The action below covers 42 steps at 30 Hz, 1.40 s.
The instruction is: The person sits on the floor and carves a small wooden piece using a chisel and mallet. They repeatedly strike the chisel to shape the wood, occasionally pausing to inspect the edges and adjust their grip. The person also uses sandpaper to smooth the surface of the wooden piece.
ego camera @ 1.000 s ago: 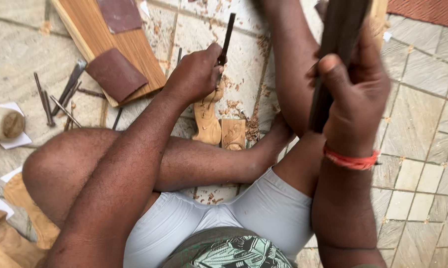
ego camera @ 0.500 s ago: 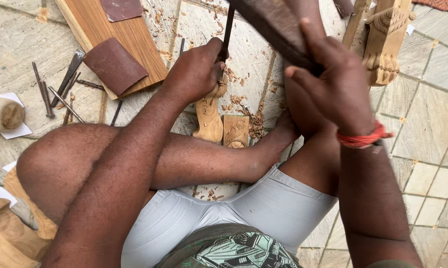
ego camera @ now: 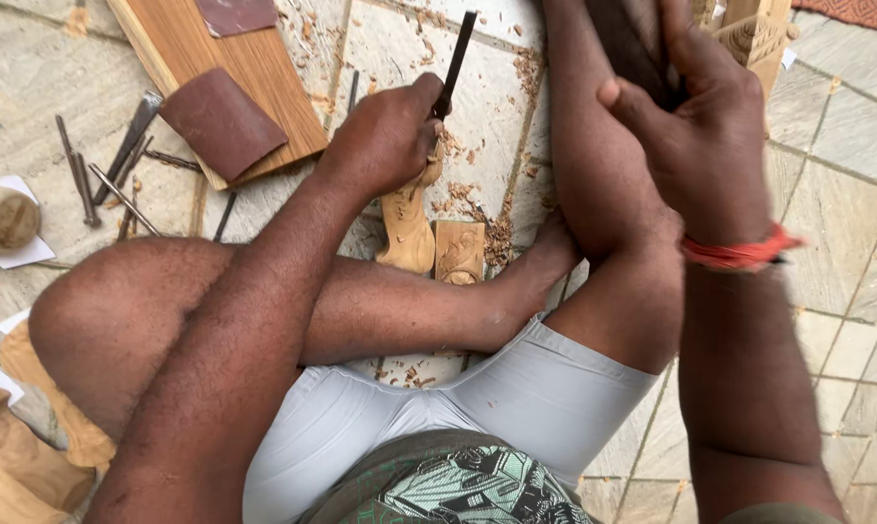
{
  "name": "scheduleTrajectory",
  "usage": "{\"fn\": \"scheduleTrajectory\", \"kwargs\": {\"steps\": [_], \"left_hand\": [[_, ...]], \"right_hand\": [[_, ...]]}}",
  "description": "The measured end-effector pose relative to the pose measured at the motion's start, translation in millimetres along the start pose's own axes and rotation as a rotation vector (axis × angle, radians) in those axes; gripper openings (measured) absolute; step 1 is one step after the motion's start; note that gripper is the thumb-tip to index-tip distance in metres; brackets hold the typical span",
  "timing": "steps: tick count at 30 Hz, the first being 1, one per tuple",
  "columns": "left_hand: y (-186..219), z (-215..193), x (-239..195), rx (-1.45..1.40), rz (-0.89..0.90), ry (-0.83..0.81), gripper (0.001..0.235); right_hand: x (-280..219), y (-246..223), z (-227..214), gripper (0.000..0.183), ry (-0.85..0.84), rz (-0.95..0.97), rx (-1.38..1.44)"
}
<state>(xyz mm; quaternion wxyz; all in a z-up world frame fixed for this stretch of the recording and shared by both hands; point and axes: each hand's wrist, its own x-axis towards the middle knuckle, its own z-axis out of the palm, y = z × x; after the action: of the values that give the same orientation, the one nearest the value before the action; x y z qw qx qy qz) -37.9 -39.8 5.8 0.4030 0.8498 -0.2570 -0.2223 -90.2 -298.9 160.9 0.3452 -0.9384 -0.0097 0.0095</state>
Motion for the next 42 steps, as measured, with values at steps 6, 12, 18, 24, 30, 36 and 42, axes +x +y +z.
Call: {"fn": "scheduleTrajectory", "kwargs": {"steps": [6,12,18,24,30,36,42], "left_hand": [[7.6,-11.1,-5.7,0.037,-0.009,-0.05,0.022],[-3.1,-30.7,-26.8,-0.092,-0.037,-0.044,0.018],[4.7,-14.8,-14.7,0.096,0.011,0.023,0.023],[-2.2,-10.7,1.2,-0.003,0.097,0.184,0.019],[-6.2,-6.1,-21.1,0.015,0.175,0.112,0.021],[-9.9,-0.5,-14.0,0.096,0.161,0.105,0.024],[-12.6,11.9,-22.4,0.164,0.15,0.067,0.014]], "right_hand": [[-8.7,5.2,4.5,0.075,-0.135,-0.1,-0.277],[-37.9,17.4,34.7,0.069,0.11,0.318,0.748],[-46.4,30.8,51.9,0.069,0.099,0.545,0.898],[-57.2,41.1,55.0,0.068,0.164,0.432,0.964],[-63.9,42.2,59.6,0.065,0.204,0.502,1.038],[-74.1,30.1,62.0,0.068,0.216,0.411,0.903],[-106.3,4.0,65.0,0.067,0.355,0.013,0.226]]}}
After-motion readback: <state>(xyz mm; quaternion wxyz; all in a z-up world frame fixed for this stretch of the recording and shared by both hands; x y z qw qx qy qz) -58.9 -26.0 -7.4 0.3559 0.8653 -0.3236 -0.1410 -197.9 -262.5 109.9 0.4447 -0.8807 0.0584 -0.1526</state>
